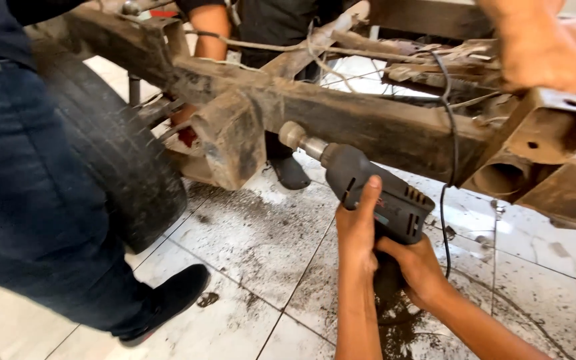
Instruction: Using a power drill to work on a metal vehicle frame.
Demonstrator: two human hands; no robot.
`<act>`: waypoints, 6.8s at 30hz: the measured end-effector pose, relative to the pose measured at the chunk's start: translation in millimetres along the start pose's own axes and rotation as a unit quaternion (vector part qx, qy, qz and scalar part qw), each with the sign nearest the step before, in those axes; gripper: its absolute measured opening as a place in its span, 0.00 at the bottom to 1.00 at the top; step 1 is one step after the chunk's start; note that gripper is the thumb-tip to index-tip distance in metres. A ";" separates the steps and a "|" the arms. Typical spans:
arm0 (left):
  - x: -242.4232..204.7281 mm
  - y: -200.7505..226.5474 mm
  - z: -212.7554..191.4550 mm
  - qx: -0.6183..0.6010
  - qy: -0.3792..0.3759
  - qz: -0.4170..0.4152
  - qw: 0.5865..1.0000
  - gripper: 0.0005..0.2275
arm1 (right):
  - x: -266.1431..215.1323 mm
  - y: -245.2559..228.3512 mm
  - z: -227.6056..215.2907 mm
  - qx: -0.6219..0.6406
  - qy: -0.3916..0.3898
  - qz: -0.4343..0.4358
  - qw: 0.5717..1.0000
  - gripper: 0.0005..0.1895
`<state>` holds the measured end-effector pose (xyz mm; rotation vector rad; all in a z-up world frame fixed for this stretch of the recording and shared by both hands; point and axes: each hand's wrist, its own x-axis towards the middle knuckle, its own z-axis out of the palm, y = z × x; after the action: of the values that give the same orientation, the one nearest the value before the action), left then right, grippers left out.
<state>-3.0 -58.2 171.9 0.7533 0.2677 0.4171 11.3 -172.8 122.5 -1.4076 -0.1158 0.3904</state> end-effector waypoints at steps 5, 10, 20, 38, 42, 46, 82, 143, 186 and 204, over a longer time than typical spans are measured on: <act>-14.9 -34.1 31.0 0.012 -0.083 -0.019 0.996 0.24 | -24.2 5.8 -41.0 0.044 0.075 -0.114 0.990 0.19; -31.3 -51.5 44.7 0.030 -0.142 -0.010 0.989 0.22 | -34.7 20.7 -67.8 0.098 0.088 -0.150 0.980 0.22; -28.1 -75.3 33.1 0.047 -0.114 -0.042 0.992 0.23 | -35.5 38.0 -76.7 0.052 0.114 -0.118 0.985 0.17; -26.8 -61.3 33.2 -0.005 -0.114 -0.068 0.991 0.23 | -38.0 31.2 -64.6 -0.032 0.164 -0.111 0.980 0.16; -20.6 -54.4 29.2 -0.019 -0.120 -0.048 0.991 0.23 | -31.6 24.9 -54.7 -0.067 0.164 -0.112 0.978 0.16; -14.9 -50.1 26.1 -0.029 -0.132 -0.026 0.991 0.22 | -28.9 16.7 -45.0 -0.101 0.176 -0.095 0.975 0.14; 61.1 40.6 -35.6 0.062 0.007 -0.038 0.997 0.40 | 19.3 -12.2 92.5 -0.001 0.072 -0.091 0.993 0.07; 59.9 41.2 27.6 -0.010 -0.131 -0.062 0.989 0.43 | -15.9 -90.5 67.9 -0.158 0.102 -0.198 0.962 0.10; 59.3 27.4 22.3 -0.048 -0.150 -0.094 0.983 0.42 | -7.7 -66.4 56.6 -0.243 0.147 -0.230 0.931 0.10; 20.5 1.0 42.9 -0.011 -0.183 -0.116 0.976 0.43 | -34.8 -56.3 19.1 -0.248 0.222 -0.170 0.928 0.13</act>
<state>31.1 -74.0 201.0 0.7530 0.0025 0.0554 -15.9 -172.7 185.7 -1.9018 -0.0877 -0.2729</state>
